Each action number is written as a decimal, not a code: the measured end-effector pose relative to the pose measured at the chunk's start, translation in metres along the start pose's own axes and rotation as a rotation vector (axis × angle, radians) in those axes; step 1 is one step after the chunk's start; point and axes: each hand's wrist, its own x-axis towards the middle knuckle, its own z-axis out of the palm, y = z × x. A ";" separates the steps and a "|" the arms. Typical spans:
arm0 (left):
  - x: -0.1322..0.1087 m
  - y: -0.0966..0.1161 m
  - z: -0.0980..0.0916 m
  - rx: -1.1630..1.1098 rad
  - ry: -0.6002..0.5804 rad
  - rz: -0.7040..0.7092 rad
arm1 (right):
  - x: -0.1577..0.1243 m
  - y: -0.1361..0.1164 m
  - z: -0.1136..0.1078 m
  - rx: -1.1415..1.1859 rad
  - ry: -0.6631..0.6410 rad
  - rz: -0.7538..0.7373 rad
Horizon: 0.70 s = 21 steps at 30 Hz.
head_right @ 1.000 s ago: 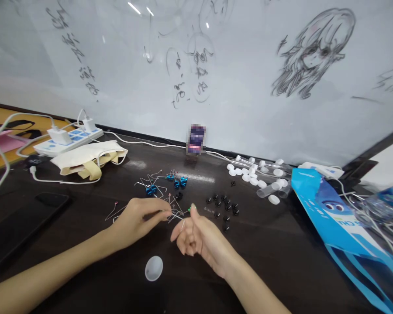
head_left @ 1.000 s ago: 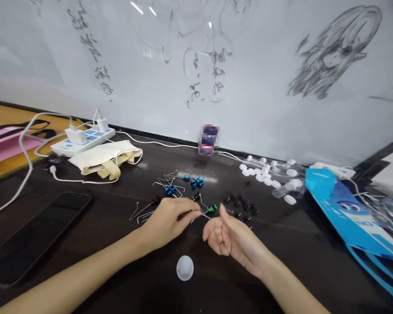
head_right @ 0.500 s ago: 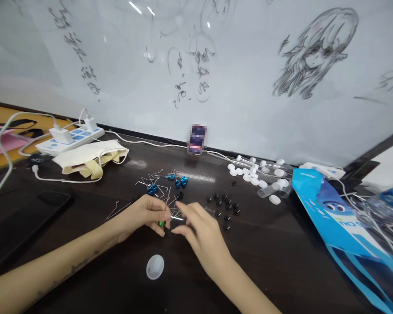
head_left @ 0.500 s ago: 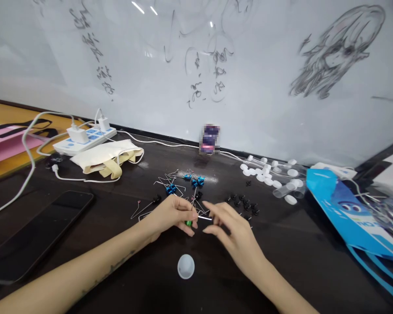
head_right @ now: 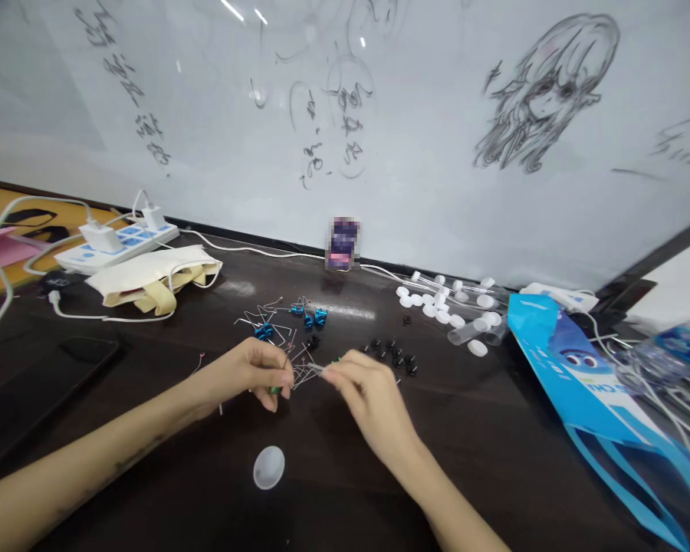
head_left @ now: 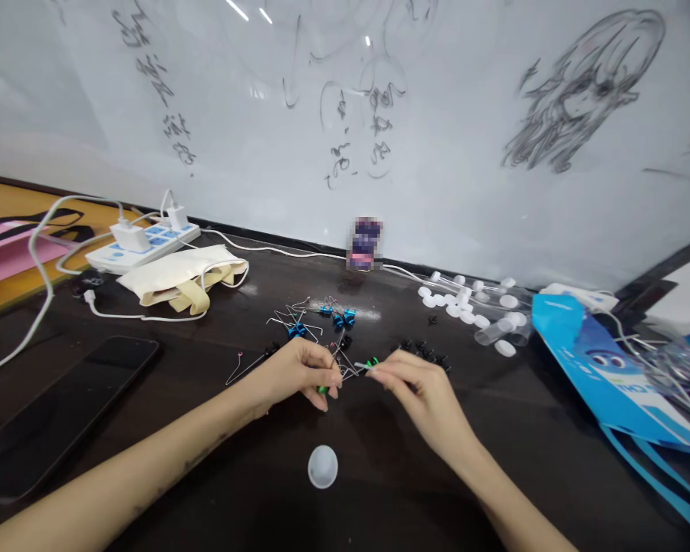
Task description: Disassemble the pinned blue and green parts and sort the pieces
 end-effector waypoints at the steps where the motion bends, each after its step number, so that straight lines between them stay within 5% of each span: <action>1: -0.001 0.002 -0.002 -0.022 -0.064 -0.041 | 0.002 0.003 -0.003 -0.012 0.048 0.004; 5: -0.010 0.004 -0.002 0.031 -0.353 -0.185 | 0.006 0.014 -0.005 0.033 0.151 0.062; 8: -0.014 0.001 0.005 0.127 -0.419 -0.201 | 0.005 0.018 0.001 0.065 0.127 0.080; 16: -0.015 -0.001 0.007 0.315 -0.429 -0.158 | 0.004 0.016 0.001 0.137 0.118 0.079; 21: -0.011 0.002 0.008 0.594 -0.149 0.037 | 0.003 0.012 0.009 0.480 -0.127 0.219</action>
